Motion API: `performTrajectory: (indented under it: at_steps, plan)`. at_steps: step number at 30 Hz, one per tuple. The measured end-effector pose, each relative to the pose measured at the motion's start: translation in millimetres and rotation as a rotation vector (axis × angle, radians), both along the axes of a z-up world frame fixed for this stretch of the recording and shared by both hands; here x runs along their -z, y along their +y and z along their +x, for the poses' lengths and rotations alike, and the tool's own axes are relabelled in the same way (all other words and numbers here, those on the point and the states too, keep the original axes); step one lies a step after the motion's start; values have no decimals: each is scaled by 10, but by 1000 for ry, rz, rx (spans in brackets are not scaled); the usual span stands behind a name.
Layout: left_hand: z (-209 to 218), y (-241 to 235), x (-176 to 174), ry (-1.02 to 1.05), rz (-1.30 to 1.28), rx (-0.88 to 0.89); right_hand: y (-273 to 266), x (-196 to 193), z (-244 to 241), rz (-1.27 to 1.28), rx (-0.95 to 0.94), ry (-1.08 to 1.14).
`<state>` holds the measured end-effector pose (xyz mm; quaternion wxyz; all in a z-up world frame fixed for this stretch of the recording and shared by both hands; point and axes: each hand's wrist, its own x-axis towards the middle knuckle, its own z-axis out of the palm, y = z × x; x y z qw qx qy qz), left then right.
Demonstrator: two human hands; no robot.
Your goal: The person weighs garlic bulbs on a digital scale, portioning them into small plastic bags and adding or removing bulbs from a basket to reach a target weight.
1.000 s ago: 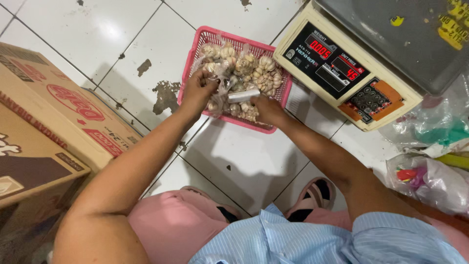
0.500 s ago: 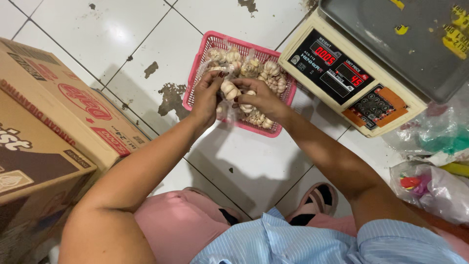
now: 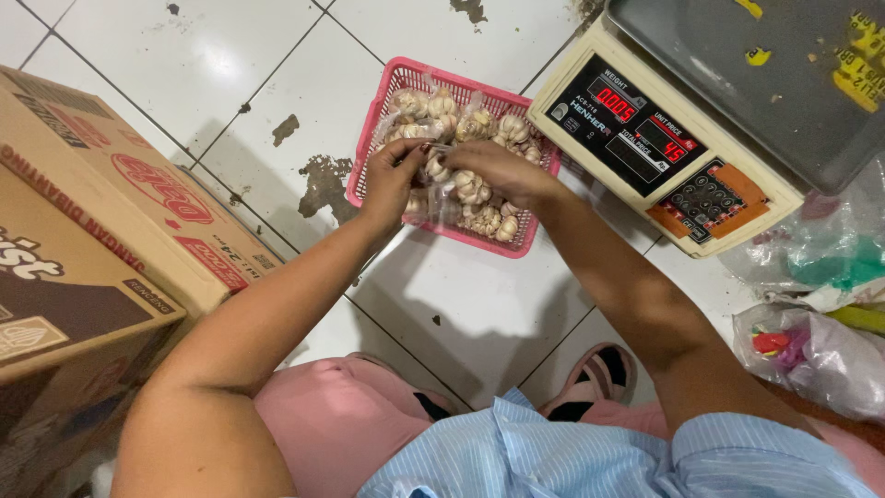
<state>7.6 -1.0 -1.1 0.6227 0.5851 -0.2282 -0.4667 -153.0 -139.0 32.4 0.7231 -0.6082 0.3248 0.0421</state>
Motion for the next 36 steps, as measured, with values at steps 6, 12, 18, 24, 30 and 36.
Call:
performTrajectory:
  at_steps: [6, 12, 18, 24, 30, 36]
  plan:
    - [-76, 9, 21, -40, 13, 40, -7, 99, -54, 538, 36, -299]
    - [-151, -10, -36, -57, -46, 19, 266, -374, 130, -941, -177, 208]
    - [36, -7, 67, 136, 38, -168, 133, -111, -15, -674, 119, -250]
    - [88, 137, 95, 103, 167, -73, 149, 1258, -379, -998, -512, 283]
    - [71, 98, 4, 139, 115, -79, 403, 1739, -430, -954, -201, 103]
    - [36, 116, -66, 119, 133, -90, -194, 244, -389, -68, -118, -24]
